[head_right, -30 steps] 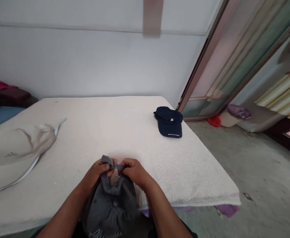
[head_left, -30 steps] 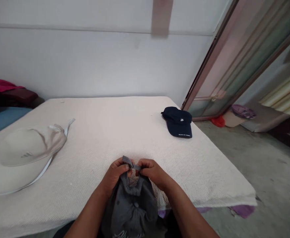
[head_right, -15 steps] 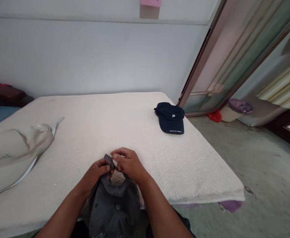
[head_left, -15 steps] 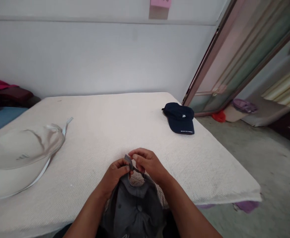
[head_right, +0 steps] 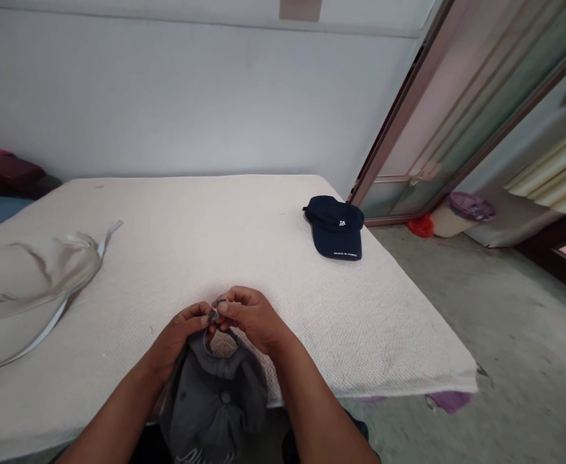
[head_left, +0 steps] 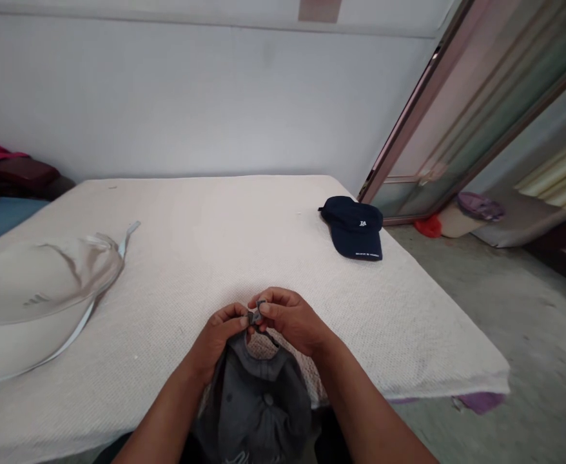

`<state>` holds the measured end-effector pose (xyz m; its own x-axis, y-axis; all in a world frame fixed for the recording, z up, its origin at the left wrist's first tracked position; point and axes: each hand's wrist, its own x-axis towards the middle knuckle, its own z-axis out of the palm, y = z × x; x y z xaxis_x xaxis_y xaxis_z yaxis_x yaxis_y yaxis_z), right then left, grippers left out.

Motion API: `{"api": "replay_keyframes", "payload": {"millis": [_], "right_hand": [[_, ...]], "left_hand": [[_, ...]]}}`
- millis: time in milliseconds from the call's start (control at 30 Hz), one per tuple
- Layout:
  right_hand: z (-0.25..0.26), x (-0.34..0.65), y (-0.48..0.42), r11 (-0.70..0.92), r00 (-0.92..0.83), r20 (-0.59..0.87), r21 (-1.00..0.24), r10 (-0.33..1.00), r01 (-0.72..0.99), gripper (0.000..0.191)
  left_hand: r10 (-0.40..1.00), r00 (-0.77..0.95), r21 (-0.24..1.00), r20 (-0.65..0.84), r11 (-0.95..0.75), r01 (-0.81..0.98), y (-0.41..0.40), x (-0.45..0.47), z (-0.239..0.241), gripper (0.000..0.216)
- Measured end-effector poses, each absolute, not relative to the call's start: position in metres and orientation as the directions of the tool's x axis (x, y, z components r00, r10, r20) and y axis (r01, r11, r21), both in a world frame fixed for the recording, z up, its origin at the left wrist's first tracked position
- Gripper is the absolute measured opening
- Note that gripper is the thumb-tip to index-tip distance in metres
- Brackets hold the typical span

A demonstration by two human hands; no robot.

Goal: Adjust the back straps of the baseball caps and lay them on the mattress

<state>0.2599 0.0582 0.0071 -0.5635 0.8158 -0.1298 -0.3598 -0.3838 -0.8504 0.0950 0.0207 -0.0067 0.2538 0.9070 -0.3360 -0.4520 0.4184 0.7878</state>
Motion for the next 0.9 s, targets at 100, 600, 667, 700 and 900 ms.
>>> {"api": "replay_keyframes", "payload": {"millis": [100, 600, 667, 700, 900], "right_hand": [[0.0065, 0.2615, 0.0572, -0.385, -0.558, -0.139, -0.853, 0.818, -0.352, 0.021], [0.0059, 0.258, 0.0543, -0.335, -0.515, -0.122, -0.877, 0.848, -0.344, 0.013], [0.0044, 0.2577, 0.0547, -0.328, -0.507, -0.137, -0.893, 0.851, -0.309, 0.011], [0.0037, 0.2577, 0.0549, -0.321, -0.504, -0.141, -0.901, 0.852, -0.291, 0.011], [0.0021, 0.2585, 0.0565, -0.266, -0.489, -0.133, -0.94, 0.862, -0.213, 0.009]], "left_hand": [[0.897, 0.243, 0.771, -0.369, 0.442, -0.459, 0.0198, 0.0955, -0.0068, 0.01], [0.887, 0.257, 0.749, -0.383, 0.461, -0.475, 0.0185, 0.0978, -0.0079, 0.01], [0.886, 0.254, 0.748, -0.389, 0.465, -0.474, 0.0185, 0.0978, -0.0077, 0.01], [0.884, 0.254, 0.748, -0.392, 0.467, -0.473, 0.0185, 0.0976, -0.0078, 0.01], [0.885, 0.226, 0.756, -0.407, 0.466, -0.461, 0.0196, 0.0969, -0.0078, 0.012]]}}
